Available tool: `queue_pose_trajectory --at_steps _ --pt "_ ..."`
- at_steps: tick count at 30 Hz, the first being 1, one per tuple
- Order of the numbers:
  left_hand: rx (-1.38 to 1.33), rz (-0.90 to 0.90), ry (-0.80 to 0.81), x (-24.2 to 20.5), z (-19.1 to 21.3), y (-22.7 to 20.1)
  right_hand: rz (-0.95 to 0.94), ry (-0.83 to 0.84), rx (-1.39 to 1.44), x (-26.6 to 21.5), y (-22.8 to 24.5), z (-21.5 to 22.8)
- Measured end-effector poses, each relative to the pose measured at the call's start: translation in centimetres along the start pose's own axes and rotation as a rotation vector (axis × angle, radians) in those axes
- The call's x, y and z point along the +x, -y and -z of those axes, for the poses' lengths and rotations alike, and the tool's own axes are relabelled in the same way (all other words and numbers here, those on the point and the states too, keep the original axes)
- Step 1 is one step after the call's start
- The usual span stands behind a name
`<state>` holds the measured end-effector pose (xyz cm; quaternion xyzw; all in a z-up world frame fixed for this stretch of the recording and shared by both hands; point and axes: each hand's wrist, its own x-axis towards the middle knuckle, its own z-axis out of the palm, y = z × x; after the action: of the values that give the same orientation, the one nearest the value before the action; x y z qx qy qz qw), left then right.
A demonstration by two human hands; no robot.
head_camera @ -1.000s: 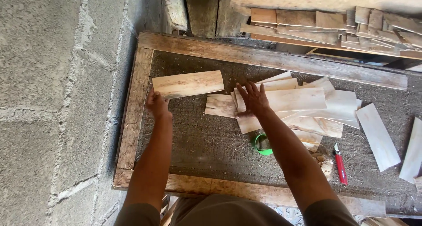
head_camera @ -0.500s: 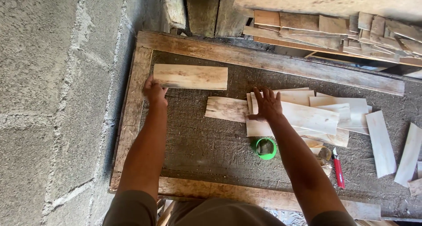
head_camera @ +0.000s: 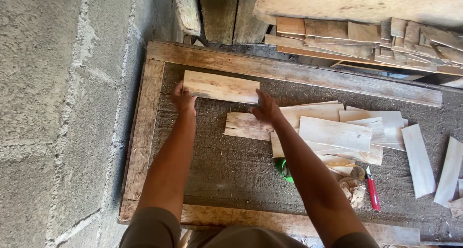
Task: Sorting, trimming, and arranging thin wood slats or shingles on a workshop bench.
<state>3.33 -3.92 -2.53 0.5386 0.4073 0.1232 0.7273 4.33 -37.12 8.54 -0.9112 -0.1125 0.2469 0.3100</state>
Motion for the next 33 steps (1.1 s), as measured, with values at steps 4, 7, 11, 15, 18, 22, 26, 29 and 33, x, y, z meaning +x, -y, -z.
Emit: queue_pose_trajectory --at_steps 4,7,11,15,18,22,26,29,33 --pt "0.489 -0.114 -0.149 -1.1 -0.3 -2.3 -0.064 0.01 -0.055 1.0 0.3 -1.9" --pt "0.816 -0.126 -0.044 -2.3 -0.1 -4.6 0.01 -0.105 -0.104 1.6 -0.4 -3.3" --pt "1.108 -0.357 0.035 -2.8 1.2 -4.8 -0.065 -0.158 -0.104 2.4 -1.0 -4.5" --pt "1.109 -0.54 0.088 -2.1 2.0 -3.5 -0.147 -0.207 0.076 2.0 0.9 -3.2" --pt "1.155 -0.479 0.067 -2.0 1.7 -3.8 -0.083 -0.328 0.104 1.3 1.2 -3.2" --pt "1.165 -0.506 0.083 -1.5 2.1 -2.9 -0.114 -0.388 0.149 1.5 0.9 -3.2" --pt "1.198 -0.608 0.121 -2.2 2.4 -3.5 -0.11 -0.462 0.195 1.6 0.5 -3.5" --pt "1.191 -0.671 0.134 -2.6 2.3 -4.1 -0.101 -0.486 0.29 1.6 0.7 -3.4" --pt "1.112 -0.654 0.103 -3.2 2.3 -4.3 -0.063 -0.518 0.446 2.0 0.1 -4.1"
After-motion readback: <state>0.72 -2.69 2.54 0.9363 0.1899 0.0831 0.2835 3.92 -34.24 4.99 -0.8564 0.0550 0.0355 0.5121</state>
